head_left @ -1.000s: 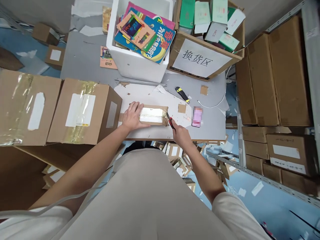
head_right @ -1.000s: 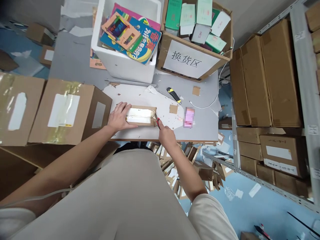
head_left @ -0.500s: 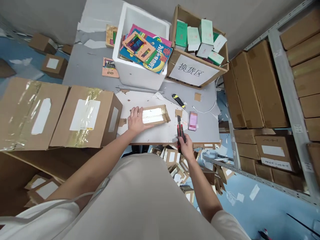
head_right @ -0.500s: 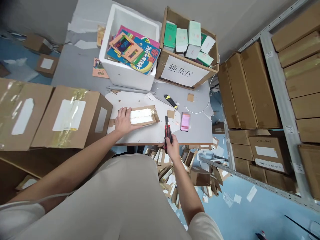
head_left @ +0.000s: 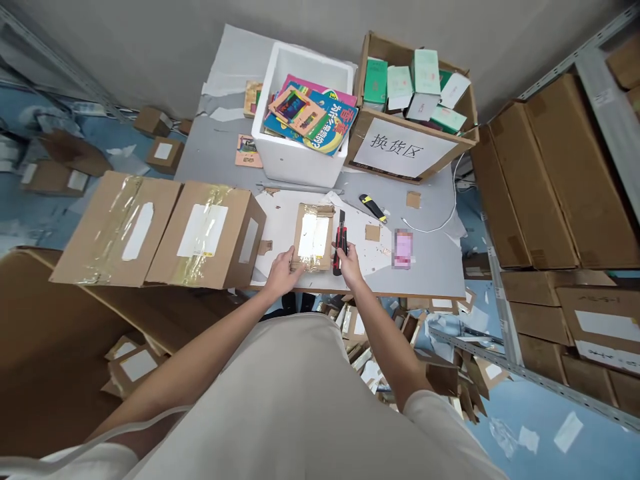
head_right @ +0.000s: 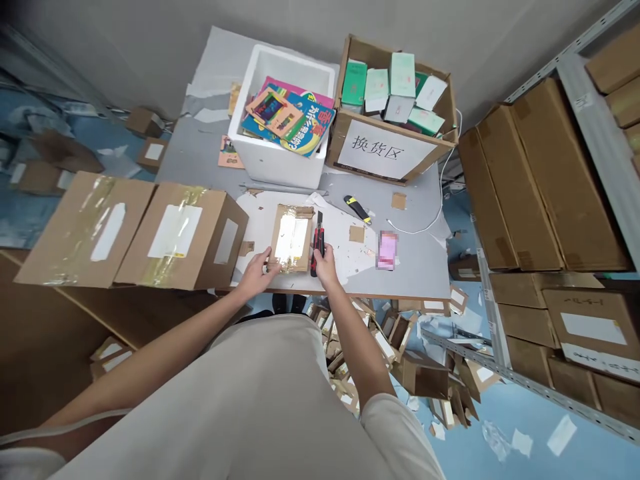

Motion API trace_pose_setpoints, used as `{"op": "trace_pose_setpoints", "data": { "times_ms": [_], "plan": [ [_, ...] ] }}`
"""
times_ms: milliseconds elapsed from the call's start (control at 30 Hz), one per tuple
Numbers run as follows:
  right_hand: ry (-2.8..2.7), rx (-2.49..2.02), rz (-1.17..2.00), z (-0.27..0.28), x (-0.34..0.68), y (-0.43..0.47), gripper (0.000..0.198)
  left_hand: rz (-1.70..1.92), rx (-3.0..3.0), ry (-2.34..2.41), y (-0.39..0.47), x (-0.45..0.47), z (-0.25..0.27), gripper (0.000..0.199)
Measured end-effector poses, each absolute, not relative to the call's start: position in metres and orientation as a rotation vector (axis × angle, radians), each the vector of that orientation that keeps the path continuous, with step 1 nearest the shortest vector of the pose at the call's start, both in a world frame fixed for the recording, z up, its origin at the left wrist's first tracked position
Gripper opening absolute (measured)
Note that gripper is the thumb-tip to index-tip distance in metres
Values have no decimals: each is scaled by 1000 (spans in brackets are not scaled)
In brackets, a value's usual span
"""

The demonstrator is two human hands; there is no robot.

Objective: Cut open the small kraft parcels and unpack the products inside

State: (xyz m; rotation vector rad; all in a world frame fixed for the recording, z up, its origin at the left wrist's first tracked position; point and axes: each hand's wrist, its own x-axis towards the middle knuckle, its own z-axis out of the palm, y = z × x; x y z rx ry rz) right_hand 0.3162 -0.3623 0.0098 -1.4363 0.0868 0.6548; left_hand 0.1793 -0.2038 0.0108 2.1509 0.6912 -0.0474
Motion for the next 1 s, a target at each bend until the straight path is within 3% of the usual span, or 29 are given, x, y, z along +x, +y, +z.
{"op": "trace_pose_setpoints", "data": {
  "times_ms": [333, 533, 800, 1000],
  "plan": [
    [362, -1249, 689, 8, 222, -416, 42, 42, 2470, 463, -139, 284, 26, 70],
    [398, -1030, 775, 7, 205, -388, 49, -230, 2555, 324, -128, 329, 20, 64],
    [275, -1230, 558, 8, 301, -394, 38, -267, 2626, 682, -144, 265, 40, 52],
    [96, -1496, 611, 7, 385, -388, 41, -159, 2472, 711, -164, 202, 31, 58]
  ]
}}
